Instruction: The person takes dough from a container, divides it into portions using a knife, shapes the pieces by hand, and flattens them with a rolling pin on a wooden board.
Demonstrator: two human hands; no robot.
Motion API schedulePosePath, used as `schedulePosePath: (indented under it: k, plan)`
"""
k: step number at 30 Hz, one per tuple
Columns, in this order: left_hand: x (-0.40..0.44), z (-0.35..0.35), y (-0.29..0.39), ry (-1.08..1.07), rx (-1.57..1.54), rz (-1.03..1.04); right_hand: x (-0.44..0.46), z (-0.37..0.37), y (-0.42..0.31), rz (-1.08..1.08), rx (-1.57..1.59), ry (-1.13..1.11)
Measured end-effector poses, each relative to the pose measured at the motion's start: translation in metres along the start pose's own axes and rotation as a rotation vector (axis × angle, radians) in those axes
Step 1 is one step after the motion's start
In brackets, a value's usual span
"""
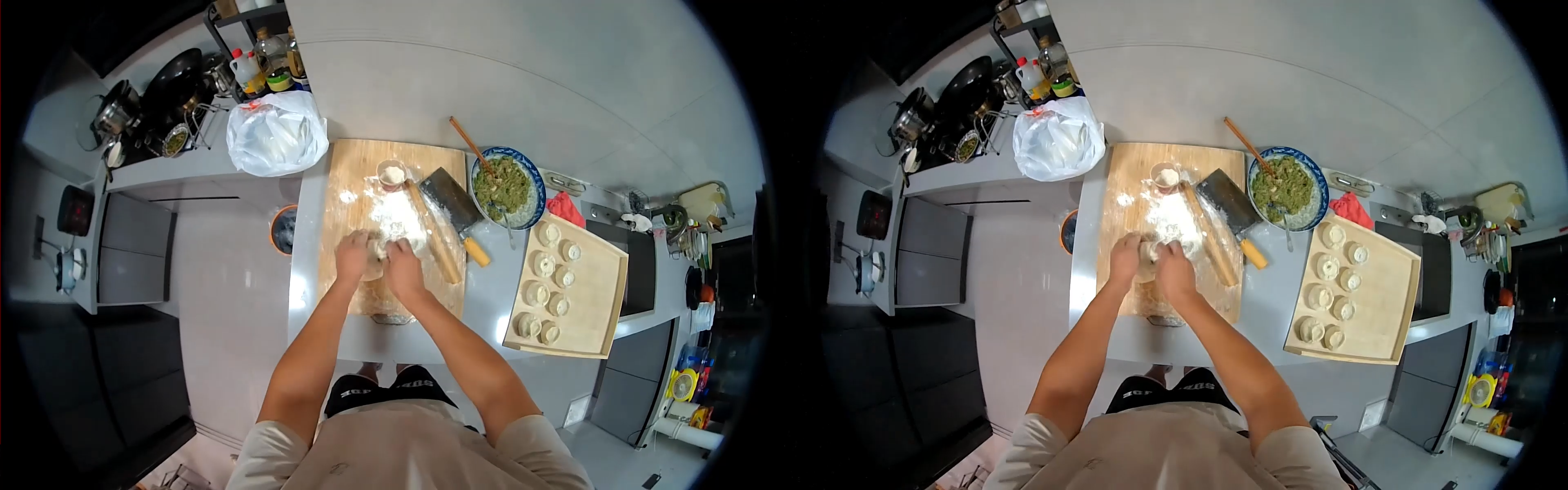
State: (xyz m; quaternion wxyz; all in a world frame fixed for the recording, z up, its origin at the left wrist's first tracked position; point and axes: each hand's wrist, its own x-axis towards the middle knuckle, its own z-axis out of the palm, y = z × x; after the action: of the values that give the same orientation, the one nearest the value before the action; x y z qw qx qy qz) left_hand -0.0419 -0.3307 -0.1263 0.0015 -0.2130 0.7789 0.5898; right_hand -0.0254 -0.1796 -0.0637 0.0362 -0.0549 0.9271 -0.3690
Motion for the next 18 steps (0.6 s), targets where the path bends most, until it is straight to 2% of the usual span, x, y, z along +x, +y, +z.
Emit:
schedulePosePath:
  k: [1, 2, 4, 5, 6, 7, 8, 10, 13, 15, 18]
  plan:
    - [-0.017, -0.012, 0.024, -0.025, -0.136, -0.126, -0.019, -0.009, -0.006, -0.166, 0.092, -0.015]
    - [-0.028, -0.017, 0.029, -0.030, -0.139, -0.126, -0.037, -0.019, -0.010, -0.334, 0.181, -0.033]
    - [-0.044, -0.027, 0.012, 0.007, 0.456, 0.284, -0.060, -0.021, 0.006, -0.416, 0.270, -0.121]
    - [-0.050, -0.029, 0.005, 0.071, 0.371, 0.419, -0.065, -0.015, 0.026, -0.322, 0.133, -0.073]
    - [-0.054, -0.032, 0.005, 0.074, 0.365, 0.415, -0.066, -0.018, 0.034, -0.222, -0.001, -0.025]
    - [-0.058, -0.035, 0.005, 0.056, 0.292, 0.395, -0.062, -0.020, 0.043, -0.026, -0.078, -0.227]
    - [-0.060, -0.038, 0.004, 0.037, 0.221, 0.374, -0.059, -0.014, 0.049, -0.025, -0.078, -0.233]
    - [-0.064, -0.040, -0.002, 0.057, 0.188, 0.381, -0.044, -0.007, 0.050, -0.408, -0.337, -0.105]
    - [-0.070, -0.041, -0.004, 0.064, 0.153, 0.362, 0.026, -0.012, 0.038, -0.316, -0.448, -0.252]
    - [-0.071, -0.044, -0.006, 0.045, 0.156, 0.343, 0.034, -0.013, 0.037, -0.325, -0.353, -0.250]
    - [-0.069, -0.043, -0.006, 0.068, 0.068, 0.276, 0.007, -0.018, 0.040, -0.559, -0.400, -0.267]
